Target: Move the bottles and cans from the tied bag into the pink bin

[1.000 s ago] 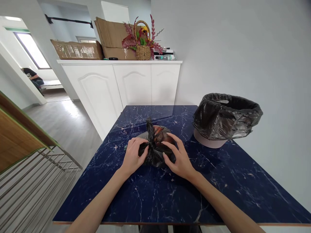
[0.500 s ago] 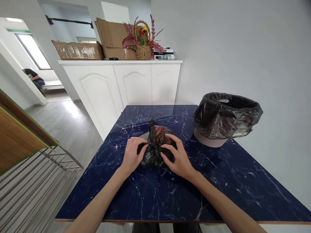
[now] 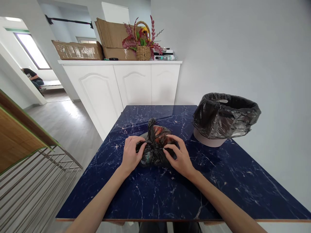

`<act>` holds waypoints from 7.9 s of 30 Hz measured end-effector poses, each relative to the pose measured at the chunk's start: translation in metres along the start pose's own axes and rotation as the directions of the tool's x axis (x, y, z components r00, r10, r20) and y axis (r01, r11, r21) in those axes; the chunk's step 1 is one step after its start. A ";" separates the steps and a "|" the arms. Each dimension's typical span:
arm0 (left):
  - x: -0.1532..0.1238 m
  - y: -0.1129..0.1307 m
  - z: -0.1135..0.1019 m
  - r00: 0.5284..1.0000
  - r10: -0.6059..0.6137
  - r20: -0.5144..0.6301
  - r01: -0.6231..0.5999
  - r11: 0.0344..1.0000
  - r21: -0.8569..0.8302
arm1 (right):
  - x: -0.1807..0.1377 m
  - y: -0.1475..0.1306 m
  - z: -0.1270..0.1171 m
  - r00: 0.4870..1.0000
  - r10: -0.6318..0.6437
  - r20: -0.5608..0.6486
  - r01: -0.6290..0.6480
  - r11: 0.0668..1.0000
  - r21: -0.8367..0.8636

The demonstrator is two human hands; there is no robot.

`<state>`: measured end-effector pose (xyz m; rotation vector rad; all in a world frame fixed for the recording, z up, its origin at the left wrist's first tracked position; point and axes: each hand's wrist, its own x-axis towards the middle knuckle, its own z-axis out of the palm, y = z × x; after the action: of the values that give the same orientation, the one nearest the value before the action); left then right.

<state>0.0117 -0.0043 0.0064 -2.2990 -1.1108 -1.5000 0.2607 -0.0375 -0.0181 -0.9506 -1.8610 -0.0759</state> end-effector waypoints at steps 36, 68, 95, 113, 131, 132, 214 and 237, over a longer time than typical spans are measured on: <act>-0.003 -0.063 0.005 0.506 -0.851 -0.140 0.692 0.498 -0.523 | 0.002 0.022 0.000 0.913 0.321 -0.250 -0.316 0.947 0.061; 0.003 -0.003 -0.007 0.982 0.188 0.023 -0.189 0.980 0.065 | 0.002 -0.004 -0.012 0.992 0.128 0.001 -0.125 0.967 0.220; -0.020 -0.007 -0.100 0.821 -0.200 0.536 -0.161 0.819 0.551 | -0.024 -0.030 -0.031 0.873 -0.342 0.347 0.392 0.916 -0.082; -0.007 -0.023 -0.106 0.644 -0.246 0.725 0.040 0.957 0.289 | -0.054 0.012 -0.061 0.943 -0.066 0.325 0.092 0.994 -0.064; 0.040 0.039 -0.145 0.934 -0.350 -0.069 0.318 0.905 -0.283 | -0.060 0.014 -0.060 0.937 0.069 0.343 -0.066 0.998 -0.020; 0.047 0.041 -0.147 0.922 -0.353 -0.160 0.285 0.897 -0.337 | -0.060 0.014 -0.060 0.934 0.071 0.349 -0.069 0.997 -0.018; 0.056 0.066 -0.127 0.987 0.081 0.141 -0.135 0.889 0.438 | -0.058 0.010 -0.067 0.942 0.059 0.331 -0.048 0.998 -0.042; 0.036 -0.038 -0.187 0.878 -0.359 -0.317 0.417 0.899 0.136 | -0.062 0.012 -0.064 0.927 0.099 0.361 -0.088 0.995 -0.047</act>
<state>-0.1393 -0.0563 0.1164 -1.7238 -1.6206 -1.6910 0.3277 -0.0933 -0.0402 -1.1314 -2.1519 0.1405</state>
